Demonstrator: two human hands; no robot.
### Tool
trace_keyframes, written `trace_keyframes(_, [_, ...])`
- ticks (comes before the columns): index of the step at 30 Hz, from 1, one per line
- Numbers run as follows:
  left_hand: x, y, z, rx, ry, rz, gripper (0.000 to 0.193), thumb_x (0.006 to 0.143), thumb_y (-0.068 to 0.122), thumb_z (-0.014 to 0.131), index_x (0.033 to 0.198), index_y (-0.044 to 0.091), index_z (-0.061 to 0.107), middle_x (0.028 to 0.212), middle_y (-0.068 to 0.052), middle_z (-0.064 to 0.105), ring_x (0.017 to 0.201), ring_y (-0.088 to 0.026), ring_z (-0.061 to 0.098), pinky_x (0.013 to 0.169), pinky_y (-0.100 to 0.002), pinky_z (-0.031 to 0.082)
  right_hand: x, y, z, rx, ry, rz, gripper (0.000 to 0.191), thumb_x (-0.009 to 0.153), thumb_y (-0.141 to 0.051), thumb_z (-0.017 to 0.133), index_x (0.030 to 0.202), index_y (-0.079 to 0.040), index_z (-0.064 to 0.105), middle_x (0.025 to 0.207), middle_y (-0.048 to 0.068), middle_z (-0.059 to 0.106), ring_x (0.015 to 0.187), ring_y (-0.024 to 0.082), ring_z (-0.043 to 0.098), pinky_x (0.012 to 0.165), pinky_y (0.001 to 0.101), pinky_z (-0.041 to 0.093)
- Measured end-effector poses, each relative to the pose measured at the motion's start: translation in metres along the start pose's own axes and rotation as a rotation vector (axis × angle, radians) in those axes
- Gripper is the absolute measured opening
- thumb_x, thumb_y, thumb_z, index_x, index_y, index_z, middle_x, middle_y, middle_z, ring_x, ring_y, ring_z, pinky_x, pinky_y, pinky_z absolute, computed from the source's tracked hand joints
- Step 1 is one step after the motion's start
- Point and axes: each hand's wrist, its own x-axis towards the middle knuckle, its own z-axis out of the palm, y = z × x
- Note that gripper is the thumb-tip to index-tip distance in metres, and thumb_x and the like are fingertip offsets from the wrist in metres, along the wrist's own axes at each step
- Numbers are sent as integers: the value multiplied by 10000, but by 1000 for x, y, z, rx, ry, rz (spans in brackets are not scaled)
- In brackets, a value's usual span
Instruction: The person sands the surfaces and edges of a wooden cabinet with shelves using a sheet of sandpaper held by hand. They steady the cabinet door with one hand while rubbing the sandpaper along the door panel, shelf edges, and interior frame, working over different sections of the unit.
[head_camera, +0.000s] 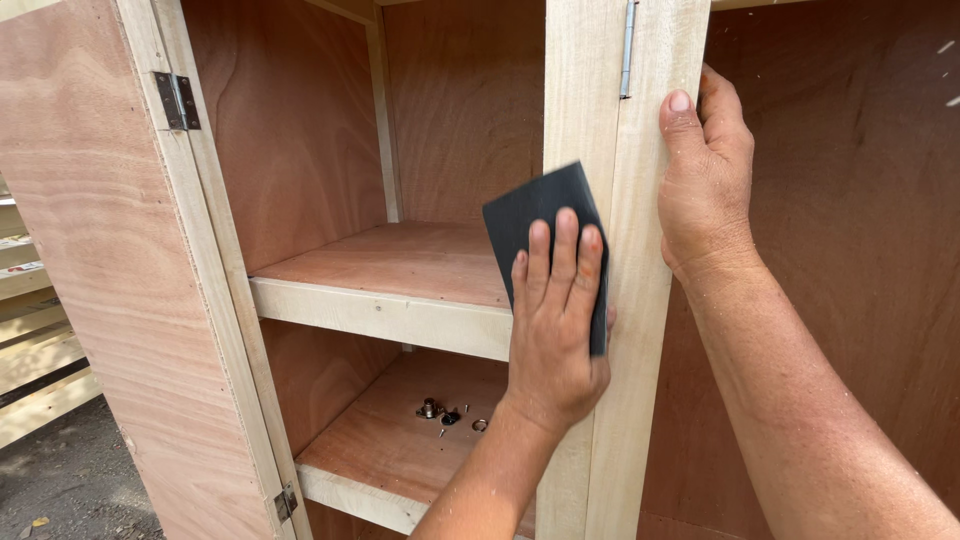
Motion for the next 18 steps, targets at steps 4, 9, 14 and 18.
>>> trace_keyframes(4, [-105,6,-9,0,-190,13,788,969,136,577,1652,76,188,1745,-141,83,1612,-324,-20,1288,-515,-24,-2,0,0,-11,-3,-4,420,1112,-269,433,1470,-48,431,1383,128,621,1280,190,613,1108,368,528])
trace_keyframes(9, [-73,0,-5,-39,-152,-9,773,981,118,556,1660,108,187,1757,-123,88,1620,-332,-17,1312,-518,5,-3,0,0,-15,0,-23,413,1129,-269,440,1474,-41,446,1402,137,616,1313,197,601,1137,374,507])
trace_keyframes(14, [15,-11,-2,-219,74,-1,634,1115,145,446,1688,164,176,1800,-87,74,1694,-333,18,1413,-476,145,-1,3,-1,-5,-7,-31,417,1134,-272,445,1478,-36,439,1417,137,612,1332,199,601,1150,380,515])
trace_keyframes(18, [-23,10,-14,-373,61,-53,619,1117,157,424,1682,102,179,1798,-131,87,1693,-338,48,1407,-487,136,0,5,-2,-39,7,-42,435,1139,-300,462,1484,-36,447,1421,140,617,1339,207,600,1160,392,509])
